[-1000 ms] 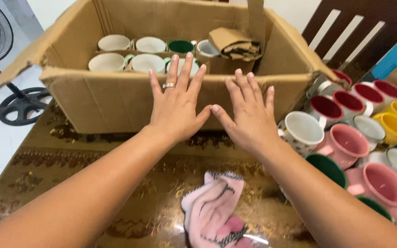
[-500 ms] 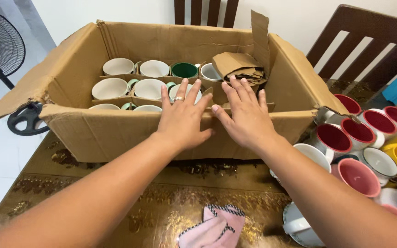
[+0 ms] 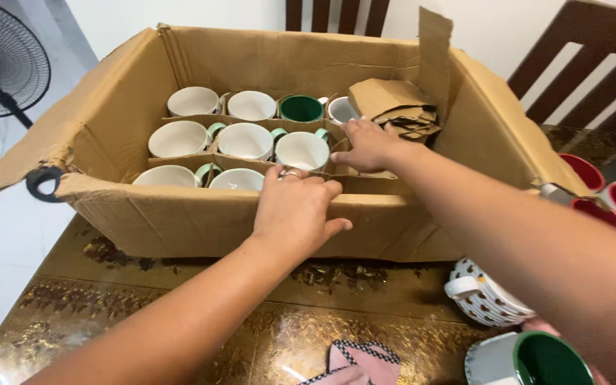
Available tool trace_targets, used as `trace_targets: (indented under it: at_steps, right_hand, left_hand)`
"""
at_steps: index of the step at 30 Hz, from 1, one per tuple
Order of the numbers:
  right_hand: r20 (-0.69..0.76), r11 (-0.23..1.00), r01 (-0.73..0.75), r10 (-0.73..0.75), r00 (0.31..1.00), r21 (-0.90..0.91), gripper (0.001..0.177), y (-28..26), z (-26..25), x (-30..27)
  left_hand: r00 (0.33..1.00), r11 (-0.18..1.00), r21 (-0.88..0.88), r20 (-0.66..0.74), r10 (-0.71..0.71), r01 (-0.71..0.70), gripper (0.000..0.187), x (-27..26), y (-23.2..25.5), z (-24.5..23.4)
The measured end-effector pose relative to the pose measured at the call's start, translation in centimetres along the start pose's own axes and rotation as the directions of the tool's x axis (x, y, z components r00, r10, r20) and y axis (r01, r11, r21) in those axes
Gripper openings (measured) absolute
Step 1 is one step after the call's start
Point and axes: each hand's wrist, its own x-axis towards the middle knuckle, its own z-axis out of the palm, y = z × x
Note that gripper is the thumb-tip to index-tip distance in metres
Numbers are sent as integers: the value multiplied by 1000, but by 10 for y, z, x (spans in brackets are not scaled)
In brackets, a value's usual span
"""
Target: The person wipes the exterior and interior of two ceramic mugs with a pink cloth. They take the mugs from a cardboard box, wipe them thoroughly, and place them on a table with other mugs.
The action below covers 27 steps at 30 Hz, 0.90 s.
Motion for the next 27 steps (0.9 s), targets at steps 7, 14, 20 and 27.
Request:
trace_targets:
  at_steps: [7,14,20,27]
  right_hand:
    - [81,979,44,-28,996,-200,77,16,10,68]
    - [82,971,9,11,997,-237,69,38,26,92]
    - [2,962,-25,27,1000,-270,69,31,35,90]
    - [-27,944,-48,42,999,-326,54,30,40,92]
  left_hand:
    - [1000,999,-32,-1,-7,7,41,-1,0,-1]
    - [1000,999,-35,-15,1,-2,39,-3,-1,1]
    - [1000,998,-58,14,-4,5,37,-2,-3,2]
    - [1000,998,-62,-3,14,-14,35,0,-5,2]
